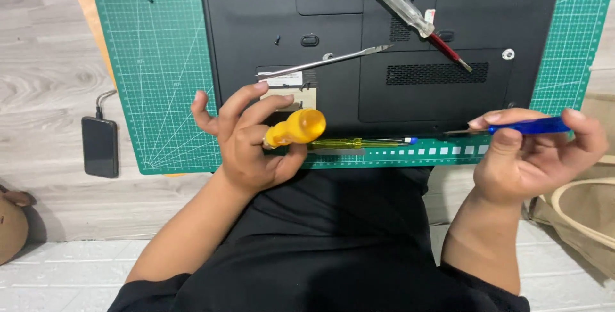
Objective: Disassembling the back panel of a laptop using various screwdrivers and prying tools to remove the battery.
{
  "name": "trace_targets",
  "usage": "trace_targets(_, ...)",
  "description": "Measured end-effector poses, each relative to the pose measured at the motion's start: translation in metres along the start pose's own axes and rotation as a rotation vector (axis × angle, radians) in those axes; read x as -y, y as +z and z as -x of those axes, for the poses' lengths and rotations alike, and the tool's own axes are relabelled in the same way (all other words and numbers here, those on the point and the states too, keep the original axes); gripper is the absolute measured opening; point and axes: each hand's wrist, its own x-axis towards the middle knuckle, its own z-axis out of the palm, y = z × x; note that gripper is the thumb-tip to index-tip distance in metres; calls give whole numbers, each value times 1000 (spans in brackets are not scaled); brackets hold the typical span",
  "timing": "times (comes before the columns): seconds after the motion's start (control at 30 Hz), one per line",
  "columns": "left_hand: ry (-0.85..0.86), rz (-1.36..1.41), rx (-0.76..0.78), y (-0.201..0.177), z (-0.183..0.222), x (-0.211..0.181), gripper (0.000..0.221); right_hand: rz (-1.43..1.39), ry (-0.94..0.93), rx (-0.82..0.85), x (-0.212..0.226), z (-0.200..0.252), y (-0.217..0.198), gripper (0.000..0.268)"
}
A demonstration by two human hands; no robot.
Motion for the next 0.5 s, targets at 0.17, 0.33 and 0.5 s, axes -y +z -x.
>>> trace_targets(0.17, -9, -4, -19, 1, 1, 0, 26, -12, -40, -29, 5, -1, 10, 34)
trace_targets(0.33, -7, -7, -28, 2, 2, 1, 28, 10, -106, 44, 5, -2, 9, 37)
trace_targets(0.5, -10, -5, -25, 2, 3, 1, 28, 4, -188, 132, 2, 1, 2, 38)
